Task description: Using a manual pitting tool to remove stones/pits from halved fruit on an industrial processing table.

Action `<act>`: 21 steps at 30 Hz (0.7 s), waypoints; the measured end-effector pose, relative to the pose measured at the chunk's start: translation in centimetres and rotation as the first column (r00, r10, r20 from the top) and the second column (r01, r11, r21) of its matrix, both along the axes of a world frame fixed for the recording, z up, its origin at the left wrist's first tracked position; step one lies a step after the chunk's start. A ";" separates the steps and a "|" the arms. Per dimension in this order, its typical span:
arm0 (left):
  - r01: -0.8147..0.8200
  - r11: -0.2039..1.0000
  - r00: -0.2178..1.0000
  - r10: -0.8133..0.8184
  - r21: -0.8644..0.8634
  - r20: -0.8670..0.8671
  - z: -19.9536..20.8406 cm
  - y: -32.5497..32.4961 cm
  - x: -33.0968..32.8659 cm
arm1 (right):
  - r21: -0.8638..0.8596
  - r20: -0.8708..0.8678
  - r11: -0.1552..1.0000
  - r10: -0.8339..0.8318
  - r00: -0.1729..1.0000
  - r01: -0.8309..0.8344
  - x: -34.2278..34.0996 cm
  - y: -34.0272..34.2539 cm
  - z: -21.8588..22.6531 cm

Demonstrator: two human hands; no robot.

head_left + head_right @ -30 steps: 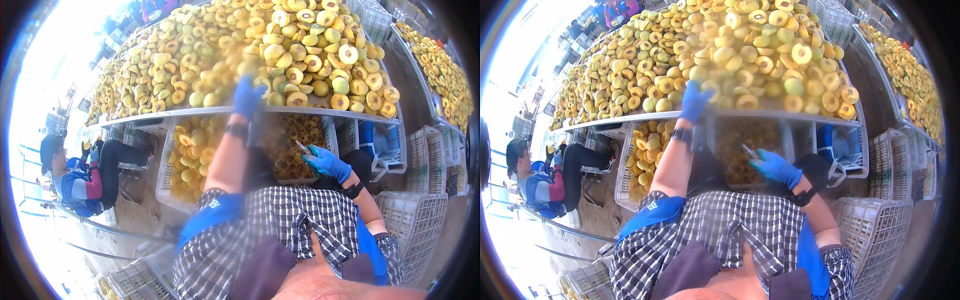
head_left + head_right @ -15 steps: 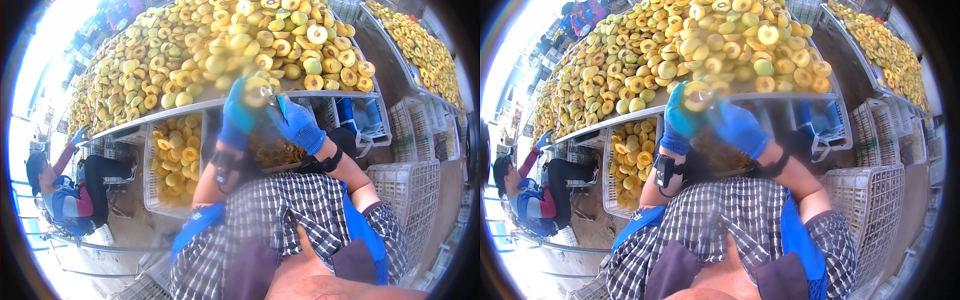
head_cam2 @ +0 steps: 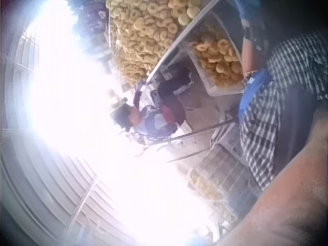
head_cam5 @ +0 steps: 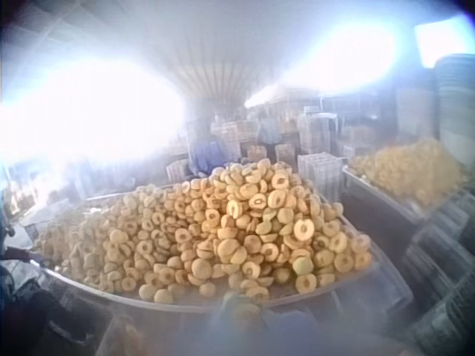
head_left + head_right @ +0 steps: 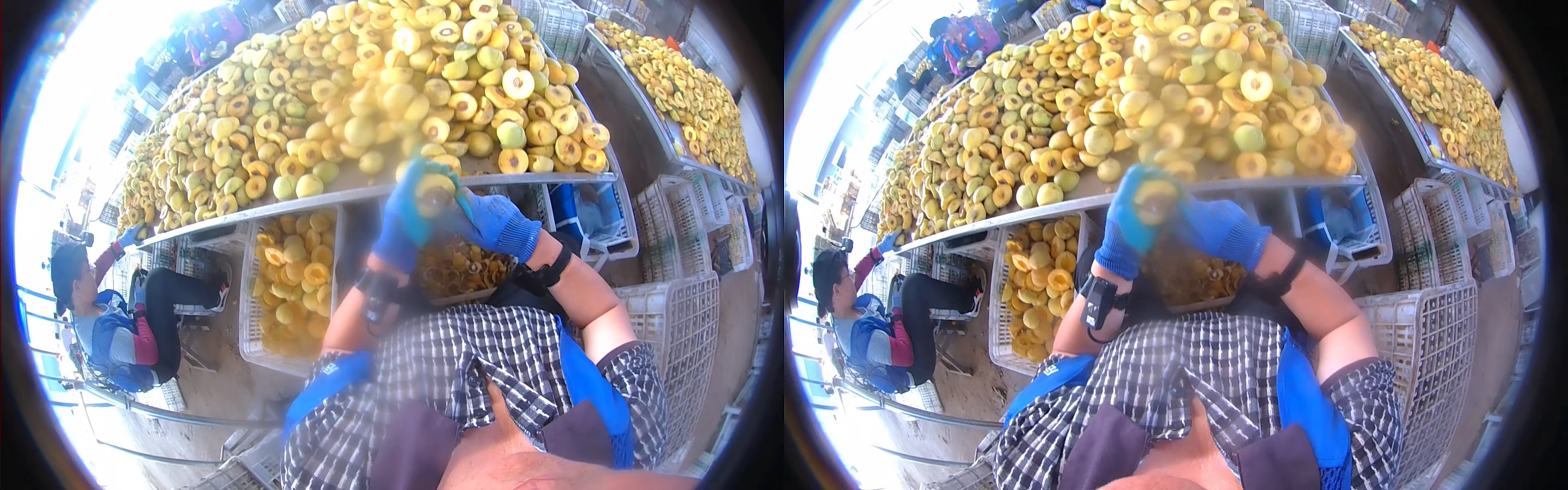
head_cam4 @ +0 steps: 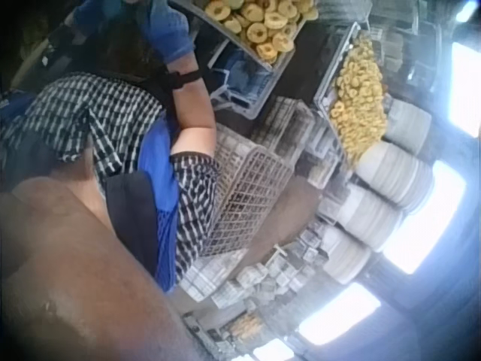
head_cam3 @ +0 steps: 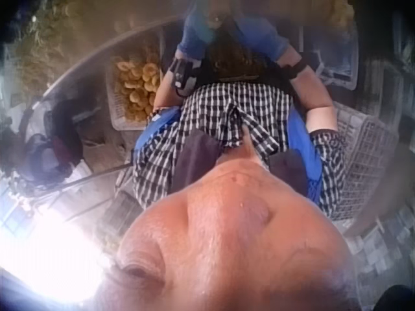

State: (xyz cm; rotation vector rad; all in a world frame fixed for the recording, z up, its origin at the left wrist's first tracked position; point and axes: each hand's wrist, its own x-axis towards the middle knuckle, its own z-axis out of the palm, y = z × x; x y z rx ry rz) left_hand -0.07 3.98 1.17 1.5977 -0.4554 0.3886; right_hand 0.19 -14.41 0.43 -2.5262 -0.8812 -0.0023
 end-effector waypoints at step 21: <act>0.021 0.988 0.994 -0.038 -0.154 -0.107 -2.2 -1.2 0.1 | 0.149 -0.071 0.979 -0.133 0.989 0.142 -0.9 1.3 -2.8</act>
